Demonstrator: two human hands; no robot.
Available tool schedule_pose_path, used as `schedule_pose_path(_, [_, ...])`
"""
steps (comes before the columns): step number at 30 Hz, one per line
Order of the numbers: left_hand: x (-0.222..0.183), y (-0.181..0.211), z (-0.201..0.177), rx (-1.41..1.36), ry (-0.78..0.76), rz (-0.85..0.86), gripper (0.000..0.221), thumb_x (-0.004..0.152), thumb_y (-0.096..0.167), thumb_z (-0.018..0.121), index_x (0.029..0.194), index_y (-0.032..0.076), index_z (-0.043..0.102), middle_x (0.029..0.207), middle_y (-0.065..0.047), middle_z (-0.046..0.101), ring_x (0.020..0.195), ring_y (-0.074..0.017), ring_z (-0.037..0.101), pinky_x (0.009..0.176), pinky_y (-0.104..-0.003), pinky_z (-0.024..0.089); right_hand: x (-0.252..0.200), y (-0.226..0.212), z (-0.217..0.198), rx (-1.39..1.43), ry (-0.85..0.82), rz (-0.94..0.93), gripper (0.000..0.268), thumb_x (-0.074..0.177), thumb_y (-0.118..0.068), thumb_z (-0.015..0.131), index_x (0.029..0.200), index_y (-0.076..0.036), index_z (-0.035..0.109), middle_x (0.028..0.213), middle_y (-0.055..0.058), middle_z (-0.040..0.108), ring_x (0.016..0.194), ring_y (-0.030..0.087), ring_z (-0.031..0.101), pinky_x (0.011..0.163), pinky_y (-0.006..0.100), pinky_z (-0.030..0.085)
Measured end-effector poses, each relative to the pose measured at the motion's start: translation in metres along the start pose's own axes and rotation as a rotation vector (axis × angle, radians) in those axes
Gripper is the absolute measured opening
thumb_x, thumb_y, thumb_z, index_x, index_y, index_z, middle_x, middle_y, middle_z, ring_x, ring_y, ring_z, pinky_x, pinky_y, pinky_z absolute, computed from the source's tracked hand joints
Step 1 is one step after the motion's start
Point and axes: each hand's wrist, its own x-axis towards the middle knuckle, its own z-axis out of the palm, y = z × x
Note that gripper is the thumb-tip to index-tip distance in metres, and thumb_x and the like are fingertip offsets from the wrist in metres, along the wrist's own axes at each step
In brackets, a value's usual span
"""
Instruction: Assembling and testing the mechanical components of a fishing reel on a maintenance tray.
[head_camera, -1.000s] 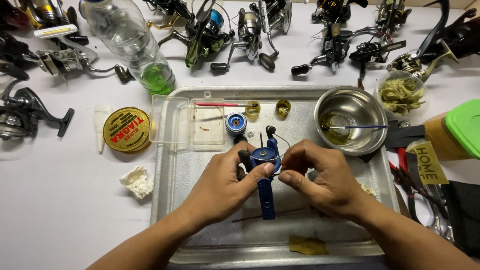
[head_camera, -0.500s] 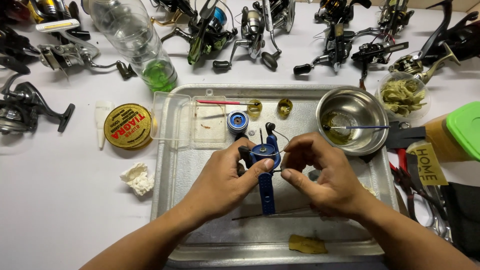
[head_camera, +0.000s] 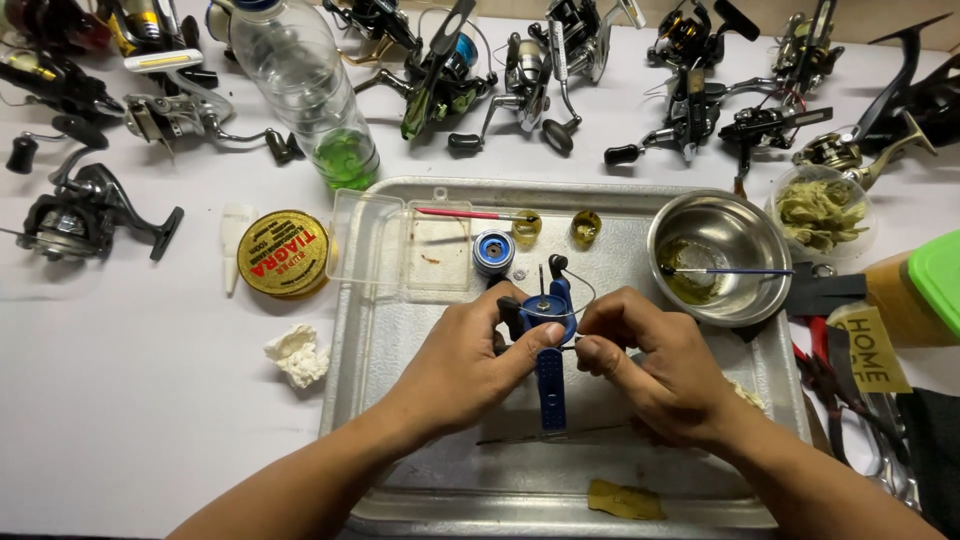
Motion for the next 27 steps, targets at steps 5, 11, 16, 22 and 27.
schedule_pose_path(5, [0.000,0.002,-0.005,-0.008,0.014,0.004,0.038,0.090,0.051,0.059,0.105,0.018,0.069,0.083,0.003,0.073,0.068,-0.0113,0.060,0.064,-0.027,0.043,0.005,-0.006,0.000,-0.029,0.017,-0.210,0.015,0.086,-0.010,0.074,0.094,-0.004,0.063,0.096,0.008,0.068,0.073,0.015,0.065,0.066,0.023,0.059])
schedule_pose_path(11, [0.000,-0.002,-0.001,0.014,0.000,0.015,0.040,0.090,0.053,0.059,0.106,0.017,0.068,0.075,0.002,0.070,0.062,-0.0114,0.057,0.060,-0.028,0.042,0.001,0.001,-0.001,-0.100,0.034,-0.074,0.009,0.092,-0.017,0.069,0.091,-0.008,0.069,0.083,0.002,0.071,0.070,0.013,0.066,0.066,0.027,0.052])
schedule_pose_path(16, [0.000,-0.003,-0.004,-0.053,0.036,0.042,0.039,0.089,0.051,0.057,0.105,0.016,0.066,0.094,0.000,0.077,0.081,-0.0141,0.068,0.071,-0.028,0.048,0.001,0.006,0.002,-0.067,0.011,-0.139,0.018,0.085,-0.010,0.077,0.099,-0.005,0.067,0.090,0.005,0.071,0.068,0.013,0.068,0.066,0.024,0.058])
schedule_pose_path(22, [0.008,-0.026,0.008,-0.264,0.091,0.243,0.036,0.094,0.032,0.070,0.105,-0.002,0.067,0.068,-0.018,0.069,0.039,-0.0143,0.056,0.038,-0.026,0.043,0.007,0.004,0.000,-0.023,0.039,0.017,0.023,0.099,-0.023,0.060,0.087,-0.010,0.075,0.058,0.009,0.073,0.048,0.021,0.063,0.055,0.036,0.056])
schedule_pose_path(27, [0.009,-0.026,0.007,-0.223,0.096,0.247,0.038,0.092,0.034,0.071,0.106,-0.001,0.067,0.069,-0.018,0.071,0.038,-0.0163,0.057,0.037,-0.028,0.043,0.005,0.005,-0.002,0.049,0.010,-0.015,0.016,0.088,-0.019,0.073,0.098,-0.008,0.075,0.063,0.011,0.073,0.057,0.017,0.063,0.060,0.037,0.057])
